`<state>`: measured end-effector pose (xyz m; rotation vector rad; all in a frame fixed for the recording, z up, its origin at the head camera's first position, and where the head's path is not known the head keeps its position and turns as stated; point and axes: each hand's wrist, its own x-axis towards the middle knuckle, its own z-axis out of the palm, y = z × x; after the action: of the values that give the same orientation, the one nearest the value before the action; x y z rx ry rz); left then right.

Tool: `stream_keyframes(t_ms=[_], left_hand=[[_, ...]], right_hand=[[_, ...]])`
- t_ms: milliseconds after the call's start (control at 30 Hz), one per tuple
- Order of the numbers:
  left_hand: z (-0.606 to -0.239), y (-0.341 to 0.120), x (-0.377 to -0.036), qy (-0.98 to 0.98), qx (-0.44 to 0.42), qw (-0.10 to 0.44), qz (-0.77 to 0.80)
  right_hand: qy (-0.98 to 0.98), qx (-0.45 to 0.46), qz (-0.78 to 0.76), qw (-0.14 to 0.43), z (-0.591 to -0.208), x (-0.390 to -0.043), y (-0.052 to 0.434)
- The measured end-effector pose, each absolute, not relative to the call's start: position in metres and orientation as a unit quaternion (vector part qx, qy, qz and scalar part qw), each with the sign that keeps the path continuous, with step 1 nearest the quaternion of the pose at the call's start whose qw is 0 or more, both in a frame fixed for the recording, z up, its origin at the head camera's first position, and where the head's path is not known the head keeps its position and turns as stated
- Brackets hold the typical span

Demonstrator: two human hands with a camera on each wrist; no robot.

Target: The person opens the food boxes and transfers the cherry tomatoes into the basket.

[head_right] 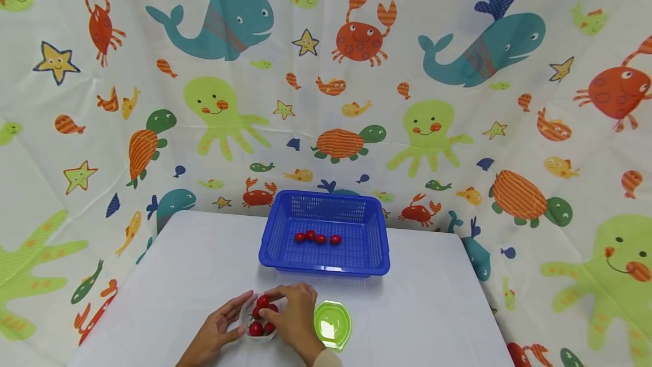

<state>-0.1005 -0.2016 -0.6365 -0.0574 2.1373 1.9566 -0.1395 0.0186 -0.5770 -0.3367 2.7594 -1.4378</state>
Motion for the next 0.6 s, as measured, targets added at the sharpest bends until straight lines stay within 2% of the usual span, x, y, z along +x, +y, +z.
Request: stream_keyframes(t_ms=[600], left_hand=[[-0.633, -0.2, -0.101, 0.75, -0.021, 0.107, 0.652]], right_hand=[[0.859, -0.128, -0.493, -0.047, -0.549, -0.161, 0.048]])
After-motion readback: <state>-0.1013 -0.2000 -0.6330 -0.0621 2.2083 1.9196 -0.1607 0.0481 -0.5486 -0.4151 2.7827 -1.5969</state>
